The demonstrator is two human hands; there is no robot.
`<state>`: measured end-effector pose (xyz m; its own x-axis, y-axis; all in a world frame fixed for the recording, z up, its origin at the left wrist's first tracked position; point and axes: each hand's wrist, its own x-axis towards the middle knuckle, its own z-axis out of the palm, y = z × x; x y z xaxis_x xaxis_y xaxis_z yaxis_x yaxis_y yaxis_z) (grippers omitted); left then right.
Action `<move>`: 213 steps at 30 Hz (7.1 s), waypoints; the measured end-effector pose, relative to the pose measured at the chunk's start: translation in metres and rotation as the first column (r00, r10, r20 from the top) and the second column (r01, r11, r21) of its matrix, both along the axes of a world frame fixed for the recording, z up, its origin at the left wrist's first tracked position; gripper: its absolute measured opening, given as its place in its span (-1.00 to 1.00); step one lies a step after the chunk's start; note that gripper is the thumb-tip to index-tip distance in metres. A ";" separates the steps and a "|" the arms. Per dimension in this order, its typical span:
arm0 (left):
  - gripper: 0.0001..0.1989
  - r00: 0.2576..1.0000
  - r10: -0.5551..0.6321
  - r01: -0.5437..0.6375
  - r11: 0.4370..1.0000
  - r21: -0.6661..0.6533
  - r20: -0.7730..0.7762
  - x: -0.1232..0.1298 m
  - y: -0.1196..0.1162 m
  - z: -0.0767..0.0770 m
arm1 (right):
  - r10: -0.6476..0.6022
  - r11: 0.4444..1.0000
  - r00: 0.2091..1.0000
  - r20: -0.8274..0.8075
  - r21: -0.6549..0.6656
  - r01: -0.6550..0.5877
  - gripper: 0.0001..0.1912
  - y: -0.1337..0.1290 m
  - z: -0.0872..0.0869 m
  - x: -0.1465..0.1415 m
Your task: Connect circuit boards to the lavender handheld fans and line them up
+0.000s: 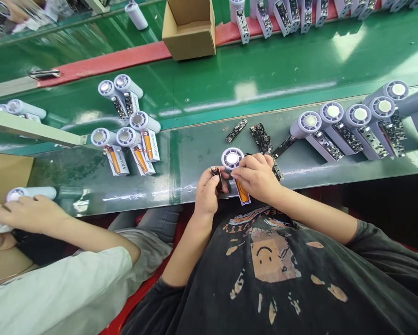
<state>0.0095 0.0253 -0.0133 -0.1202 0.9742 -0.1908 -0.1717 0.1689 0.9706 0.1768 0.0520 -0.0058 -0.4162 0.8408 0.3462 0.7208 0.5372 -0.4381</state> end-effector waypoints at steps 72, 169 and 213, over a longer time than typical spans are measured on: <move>-0.54 0.946 -0.224 0.205 0.973 -0.104 -0.233 -0.018 -0.022 0.005 | 0.252 0.816 0.717 -0.650 -0.255 -0.518 -0.83 0.017 0.002 0.024; -0.75 0.965 -0.064 0.088 0.993 0.083 -0.256 -0.002 -0.020 0.008 | -0.038 0.960 0.977 -0.208 -0.280 -0.022 -0.85 0.008 0.020 -0.011; -0.94 0.606 0.041 0.337 0.892 0.302 -0.795 -0.006 -0.017 0.014 | 0.288 0.912 0.921 -0.264 -0.219 -0.348 -0.83 0.015 0.013 0.003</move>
<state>0.0037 0.0079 0.0003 0.1175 0.9499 0.2897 0.6525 -0.2937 0.6985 0.1802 0.0672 0.0068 -0.6138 0.7483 0.2514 0.3988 0.5688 -0.7193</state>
